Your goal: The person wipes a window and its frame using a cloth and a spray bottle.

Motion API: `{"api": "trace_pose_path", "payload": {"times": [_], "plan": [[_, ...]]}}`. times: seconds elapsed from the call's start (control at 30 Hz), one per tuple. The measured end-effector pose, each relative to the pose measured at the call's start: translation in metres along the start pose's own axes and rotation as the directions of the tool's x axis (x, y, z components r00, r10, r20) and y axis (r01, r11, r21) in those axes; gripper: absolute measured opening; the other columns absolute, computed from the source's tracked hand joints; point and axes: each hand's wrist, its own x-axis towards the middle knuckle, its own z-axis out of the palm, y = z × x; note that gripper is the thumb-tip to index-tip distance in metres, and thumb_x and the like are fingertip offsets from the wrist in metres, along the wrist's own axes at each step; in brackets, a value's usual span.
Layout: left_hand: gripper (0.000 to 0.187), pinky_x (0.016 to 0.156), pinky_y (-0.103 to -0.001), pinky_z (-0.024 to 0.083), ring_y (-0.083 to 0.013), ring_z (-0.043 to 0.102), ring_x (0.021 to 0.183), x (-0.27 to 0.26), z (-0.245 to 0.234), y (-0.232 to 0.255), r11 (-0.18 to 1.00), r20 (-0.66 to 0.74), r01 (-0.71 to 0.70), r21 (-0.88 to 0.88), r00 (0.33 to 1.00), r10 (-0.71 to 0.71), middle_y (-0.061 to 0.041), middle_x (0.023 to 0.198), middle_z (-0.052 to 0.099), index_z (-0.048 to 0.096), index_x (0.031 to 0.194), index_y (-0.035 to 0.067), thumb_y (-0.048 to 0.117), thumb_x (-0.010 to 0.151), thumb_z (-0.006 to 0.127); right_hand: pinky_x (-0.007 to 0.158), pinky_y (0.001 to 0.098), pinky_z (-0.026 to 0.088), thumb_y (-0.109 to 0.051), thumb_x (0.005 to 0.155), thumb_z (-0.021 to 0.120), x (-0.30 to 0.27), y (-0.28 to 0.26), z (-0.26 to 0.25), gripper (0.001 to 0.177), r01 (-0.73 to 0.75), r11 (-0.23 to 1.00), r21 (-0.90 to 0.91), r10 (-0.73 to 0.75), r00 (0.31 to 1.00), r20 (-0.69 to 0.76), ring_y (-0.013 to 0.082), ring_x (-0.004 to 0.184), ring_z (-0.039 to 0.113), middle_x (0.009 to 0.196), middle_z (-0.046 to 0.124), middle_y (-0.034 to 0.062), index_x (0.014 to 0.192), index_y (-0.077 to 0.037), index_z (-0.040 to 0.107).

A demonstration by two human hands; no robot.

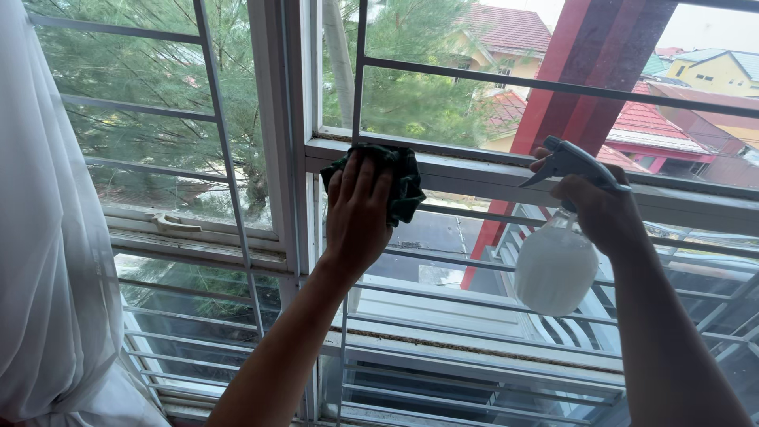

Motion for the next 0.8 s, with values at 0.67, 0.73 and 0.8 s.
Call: {"api": "trace_pose_path", "payload": {"times": [0.67, 0.73, 0.8], "plan": [[0.066, 0.11, -0.062, 0.025, -0.0493, 0.037, 0.138, 0.054, 0.041, 0.086, 0.948, 0.183, 0.199, 0.248, 0.951, -0.248, -0.028, 0.135, 0.052, 0.053, 0.132, -0.004, 0.024, 0.075, 0.071, 0.094, 0.0332, 0.054, -0.006, 0.082, 0.062, 0.003, 0.032, -0.013, 0.03, 0.259, 0.838, -0.48, -0.273, 0.961, 0.043, 0.0165, 0.093, 0.073, 0.11, 0.078, 0.0036, 0.11, -0.007, 0.073], [0.064, 0.111, -0.062, 0.025, -0.0488, 0.037, 0.138, 0.056, 0.044, 0.088, 0.941, 0.197, 0.212, 0.264, 0.943, -0.268, -0.028, 0.136, 0.052, 0.053, 0.133, -0.004, 0.023, 0.077, 0.071, 0.097, 0.0371, 0.048, -0.008, 0.084, 0.066, 0.0, 0.037, -0.013, 0.014, 0.377, 0.682, -0.626, -0.409, 0.907, 0.101, 0.0212, 0.108, 0.07, 0.113, 0.078, 0.0021, 0.096, -0.012, 0.072], [0.061, 0.111, -0.062, 0.025, -0.0483, 0.037, 0.139, 0.056, 0.043, 0.088, 0.932, 0.218, 0.225, 0.284, 0.932, -0.291, -0.028, 0.138, 0.052, 0.053, 0.133, -0.004, 0.022, 0.079, 0.07, 0.101, 0.041, 0.042, -0.01, 0.085, 0.07, -0.003, 0.04, -0.014, 0.006, 0.466, 0.492, -0.736, -0.516, 0.836, 0.185, 0.026, 0.123, 0.068, 0.116, 0.079, 0.0007, 0.082, -0.016, 0.071]]}}
